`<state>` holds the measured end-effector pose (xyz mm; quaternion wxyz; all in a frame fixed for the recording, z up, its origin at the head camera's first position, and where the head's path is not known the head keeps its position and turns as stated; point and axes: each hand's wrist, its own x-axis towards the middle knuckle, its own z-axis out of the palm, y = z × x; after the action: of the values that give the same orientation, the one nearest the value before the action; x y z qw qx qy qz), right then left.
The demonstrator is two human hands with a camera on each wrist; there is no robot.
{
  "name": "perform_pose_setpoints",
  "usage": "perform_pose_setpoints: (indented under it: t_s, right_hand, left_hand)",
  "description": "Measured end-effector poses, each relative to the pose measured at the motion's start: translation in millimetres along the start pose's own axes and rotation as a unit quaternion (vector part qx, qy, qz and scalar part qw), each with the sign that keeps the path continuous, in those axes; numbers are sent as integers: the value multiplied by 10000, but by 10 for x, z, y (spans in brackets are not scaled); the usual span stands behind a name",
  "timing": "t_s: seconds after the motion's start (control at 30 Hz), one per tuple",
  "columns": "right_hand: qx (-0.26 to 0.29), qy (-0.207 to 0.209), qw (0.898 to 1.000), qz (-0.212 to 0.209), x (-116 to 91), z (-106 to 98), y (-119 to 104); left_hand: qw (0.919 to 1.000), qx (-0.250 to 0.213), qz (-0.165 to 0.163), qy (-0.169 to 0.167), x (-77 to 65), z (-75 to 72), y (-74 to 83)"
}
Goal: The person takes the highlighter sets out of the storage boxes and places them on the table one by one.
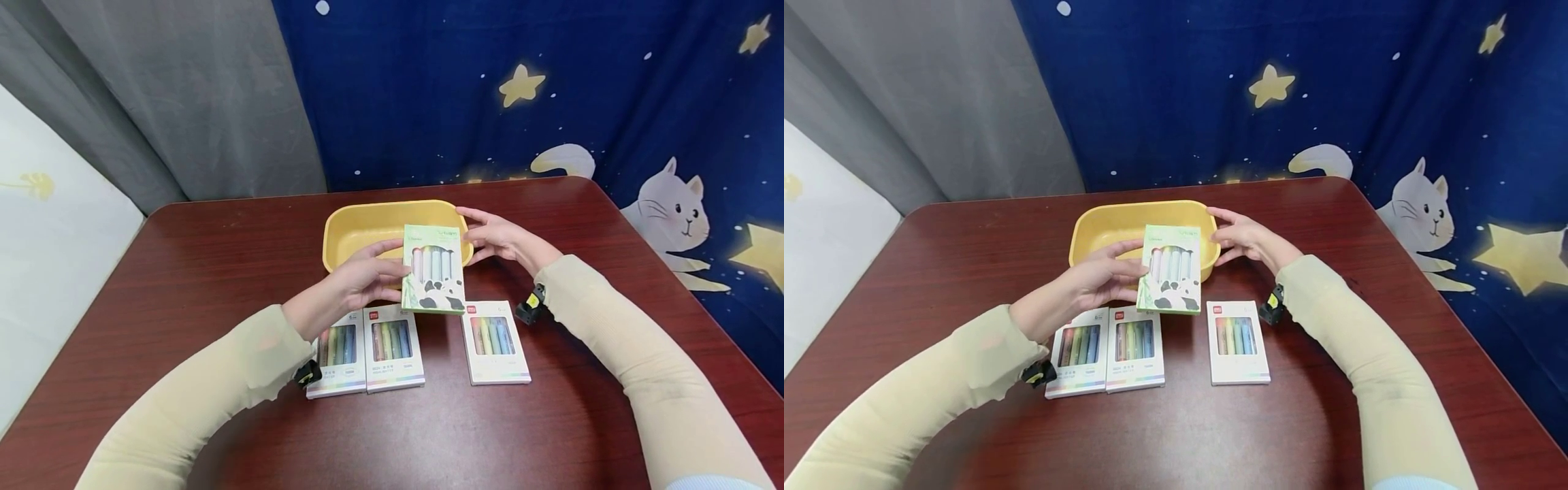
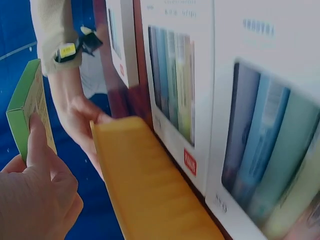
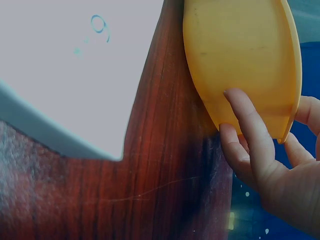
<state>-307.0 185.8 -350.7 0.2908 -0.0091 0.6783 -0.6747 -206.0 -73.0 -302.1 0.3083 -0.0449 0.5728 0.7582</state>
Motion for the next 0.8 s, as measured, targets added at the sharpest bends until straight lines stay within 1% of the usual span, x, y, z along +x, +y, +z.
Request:
perform_pose_setpoints:
  t_s: [0.17,0.33,0.5,0.67,0.8]
  right_hand:
    - [-23,-15,10000,0,4,10,-7]
    - [-70,15,10000,-9,9,12,-4]
    - [-63,39,10000,16,17,0,1]
    - [-72,32,10000,29,19,-12,-1]
    - [-80,36,10000,40,15,-6,-3]
  left_hand:
    - [9998,101,-32,-177,-93,28,-114]
    - [9995,225,-132,-162,-163,34,-272]
    - [9989,436,-118,-144,-224,48,-442]
    - [9977,624,-215,172,-240,74,-596]
    - [9966,618,-251,494,-202,81,-694]
